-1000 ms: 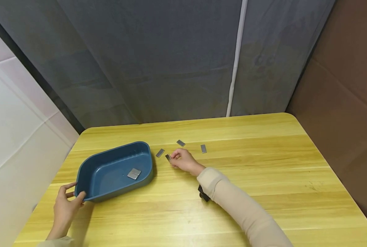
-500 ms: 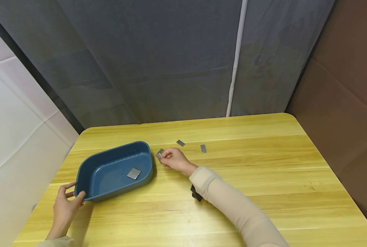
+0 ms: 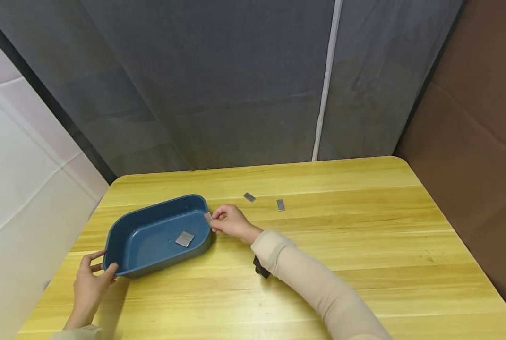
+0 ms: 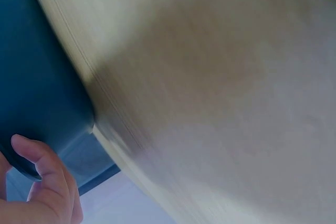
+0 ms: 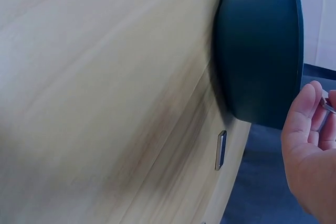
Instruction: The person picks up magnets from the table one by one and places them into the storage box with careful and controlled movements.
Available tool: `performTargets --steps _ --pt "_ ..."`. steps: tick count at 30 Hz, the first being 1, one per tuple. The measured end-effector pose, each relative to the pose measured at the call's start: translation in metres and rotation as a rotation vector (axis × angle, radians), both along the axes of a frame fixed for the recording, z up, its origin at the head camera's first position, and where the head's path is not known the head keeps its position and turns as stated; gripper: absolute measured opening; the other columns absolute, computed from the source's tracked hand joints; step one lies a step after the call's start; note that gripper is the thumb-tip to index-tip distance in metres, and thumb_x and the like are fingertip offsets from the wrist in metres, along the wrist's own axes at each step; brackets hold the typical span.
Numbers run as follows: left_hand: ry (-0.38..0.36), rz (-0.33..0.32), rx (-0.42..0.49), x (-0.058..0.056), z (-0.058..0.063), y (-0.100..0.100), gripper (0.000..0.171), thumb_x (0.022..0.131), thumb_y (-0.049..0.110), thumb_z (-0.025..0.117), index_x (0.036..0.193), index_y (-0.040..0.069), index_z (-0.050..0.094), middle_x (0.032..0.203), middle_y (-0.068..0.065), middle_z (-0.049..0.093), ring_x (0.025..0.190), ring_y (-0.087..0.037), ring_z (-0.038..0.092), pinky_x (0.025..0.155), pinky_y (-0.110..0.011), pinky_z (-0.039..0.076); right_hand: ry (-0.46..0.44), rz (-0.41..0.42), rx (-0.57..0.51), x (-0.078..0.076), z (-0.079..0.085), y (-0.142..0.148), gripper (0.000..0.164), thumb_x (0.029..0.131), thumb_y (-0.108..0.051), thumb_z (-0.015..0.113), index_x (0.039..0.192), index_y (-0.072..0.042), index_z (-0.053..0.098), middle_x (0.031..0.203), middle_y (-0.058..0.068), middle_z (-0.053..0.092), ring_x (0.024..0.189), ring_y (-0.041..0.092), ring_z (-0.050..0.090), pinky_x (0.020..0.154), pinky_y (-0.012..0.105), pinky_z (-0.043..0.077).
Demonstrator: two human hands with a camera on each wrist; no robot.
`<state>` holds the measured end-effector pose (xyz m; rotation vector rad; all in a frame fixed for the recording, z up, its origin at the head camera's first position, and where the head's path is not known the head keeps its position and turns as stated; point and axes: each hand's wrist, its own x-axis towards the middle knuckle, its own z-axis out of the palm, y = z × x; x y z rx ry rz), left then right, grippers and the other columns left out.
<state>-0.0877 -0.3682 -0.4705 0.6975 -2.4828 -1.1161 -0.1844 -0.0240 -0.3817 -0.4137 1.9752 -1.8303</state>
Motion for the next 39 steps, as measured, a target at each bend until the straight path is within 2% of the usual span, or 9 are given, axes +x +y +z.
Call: performTargets --steps 9,13,19,35,39 --pt "0.007 -0.004 0.006 0.000 0.001 0.000 0.048 0.078 0.013 0.056 0.123 0.009 0.041 0.093 -0.017 0.053 0.048 -0.014 0.058 0.044 -0.023 0.050 0.008 0.006 -0.012 -0.012 -0.021 -0.012 0.012 0.079 0.003 0.057 0.089 0.006 0.052 0.076 0.007 0.050 0.063 0.012 0.058 0.072 0.040 0.052" --pt "0.003 0.001 0.001 0.000 0.000 0.000 0.048 0.077 0.012 0.056 0.123 0.009 0.041 0.092 -0.017 0.054 0.047 -0.013 0.058 0.044 -0.023 0.049 0.002 0.006 0.001 -0.012 -0.019 -0.017 0.014 0.079 0.001 0.058 0.091 0.006 0.052 0.077 0.006 0.050 0.062 0.011 0.058 0.071 0.038 0.052" --pt "0.003 0.006 -0.003 0.001 0.002 0.002 0.048 0.077 0.012 0.055 0.123 0.009 0.041 0.092 -0.017 0.054 0.047 -0.014 0.058 0.044 -0.022 0.049 0.007 0.028 -0.007 -0.010 -0.016 -0.025 0.013 0.080 0.003 0.057 0.090 0.005 0.051 0.078 0.006 0.049 0.063 0.011 0.058 0.062 0.024 0.053" --pt "0.016 0.012 -0.011 -0.001 -0.003 -0.002 0.048 0.077 0.011 0.056 0.122 0.009 0.042 0.092 -0.016 0.054 0.046 -0.013 0.058 0.044 -0.022 0.049 0.019 0.062 -0.027 -0.008 -0.016 -0.042 0.012 0.080 0.005 0.057 0.089 0.007 0.050 0.074 0.007 0.051 0.063 0.012 0.058 0.063 0.027 0.053" --pt "0.021 0.002 -0.004 0.001 0.002 0.002 0.048 0.077 0.011 0.057 0.122 0.008 0.041 0.089 -0.015 0.054 0.046 -0.013 0.058 0.044 -0.022 0.050 0.012 0.063 -0.018 -0.009 -0.016 -0.045 0.012 0.081 0.004 0.057 0.090 0.006 0.050 0.074 0.006 0.051 0.066 0.015 0.060 0.067 0.031 0.053"
